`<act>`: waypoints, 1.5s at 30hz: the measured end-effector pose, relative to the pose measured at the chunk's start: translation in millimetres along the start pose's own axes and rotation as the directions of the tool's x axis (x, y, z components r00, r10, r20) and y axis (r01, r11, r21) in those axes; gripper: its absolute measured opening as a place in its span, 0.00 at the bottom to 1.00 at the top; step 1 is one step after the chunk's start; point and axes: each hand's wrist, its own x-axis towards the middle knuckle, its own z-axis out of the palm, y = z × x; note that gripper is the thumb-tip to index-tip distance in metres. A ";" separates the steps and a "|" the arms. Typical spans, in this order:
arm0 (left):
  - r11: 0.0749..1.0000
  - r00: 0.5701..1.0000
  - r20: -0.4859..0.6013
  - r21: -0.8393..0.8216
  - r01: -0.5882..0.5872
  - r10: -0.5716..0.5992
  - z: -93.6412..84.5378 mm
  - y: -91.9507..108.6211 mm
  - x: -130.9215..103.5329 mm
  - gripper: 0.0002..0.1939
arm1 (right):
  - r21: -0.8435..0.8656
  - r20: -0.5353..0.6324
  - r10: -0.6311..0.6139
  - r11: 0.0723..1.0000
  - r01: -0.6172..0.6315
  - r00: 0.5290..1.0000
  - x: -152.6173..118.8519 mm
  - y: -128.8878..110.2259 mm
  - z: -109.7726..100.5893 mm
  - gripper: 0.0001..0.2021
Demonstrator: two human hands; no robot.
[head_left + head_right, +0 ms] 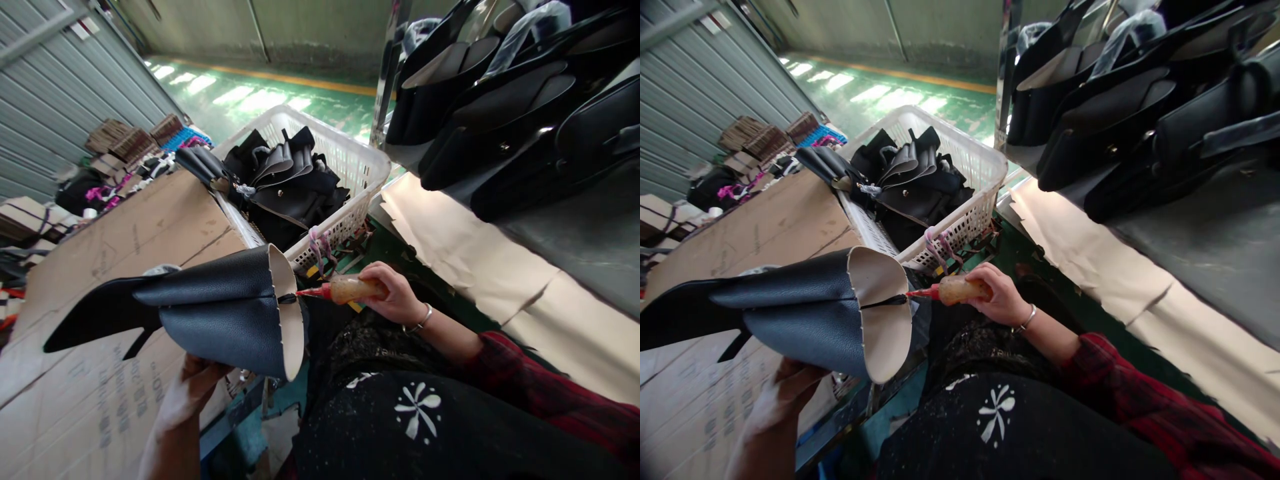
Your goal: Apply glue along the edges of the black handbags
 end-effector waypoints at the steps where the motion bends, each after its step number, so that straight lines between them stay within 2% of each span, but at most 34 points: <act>1: 1.000 1.000 -0.003 0.002 0.014 -0.014 -0.2 -0.7 0.4 0.12 | 0.004 0.013 -0.016 1.000 0.016 1.000 0.1 0.0 0.1 0.15; 5: 0.999 0.999 -0.025 -0.004 0.047 -0.047 -1.1 -2.3 1.2 0.14 | 0.019 0.052 -0.057 0.998 0.056 0.997 -0.1 0.7 1.5 0.15; 11: 0.999 0.999 0.019 0.022 0.034 -0.034 -6.6 -4.8 0.9 0.11 | -0.010 -0.034 0.035 0.999 -0.036 0.999 1.5 5.4 5.1 0.14; 22: 0.999 0.999 0.018 0.019 0.039 -0.039 -14.6 -11.9 2.3 0.12 | 0.065 0.073 0.051 0.996 -0.055 0.996 -0.2 -2.7 2.5 0.14; 26: 0.999 0.999 0.012 -0.005 0.034 -0.034 -16.3 -13.6 1.6 0.13 | 0.045 0.020 0.035 0.998 -0.035 0.999 4.2 -0.9 3.5 0.14; 30: 0.999 0.999 0.037 0.023 0.034 -0.035 -12.5 -11.1 -0.2 0.12 | 0.052 0.058 -0.006 0.999 0.003 0.998 3.9 1.1 2.0 0.14; 33: 1.000 1.000 -0.012 0.026 0.005 -0.005 -7.7 -8.9 -1.5 0.14 | 0.038 0.091 0.002 0.999 -0.005 0.996 0.7 2.3 -1.2 0.14; 35: 1.000 1.000 -0.021 0.028 -0.011 0.012 -6.9 -9.6 -1.7 0.15 | 0.014 0.066 0.019 1.000 -0.020 0.998 -0.1 2.9 -3.6 0.14; 39: 0.999 0.999 0.039 0.022 0.022 -0.023 -11.8 -16.3 -1.5 0.12 | -0.010 0.021 0.028 1.000 -0.027 0.999 1.8 2.1 -6.6 0.15; 43: 0.999 0.999 0.028 0.001 0.044 -0.044 -11.1 -20.1 -6.6 0.12 | 0.016 0.087 -0.007 1.000 0.006 0.996 2.1 -0.7 -3.9 0.15; 45: 0.998 0.998 -0.001 -0.019 0.057 -0.057 -5.8 -18.9 -11.6 0.12 | 0.019 0.080 -0.006 1.000 0.005 0.997 0.7 -1.0 -1.7 0.14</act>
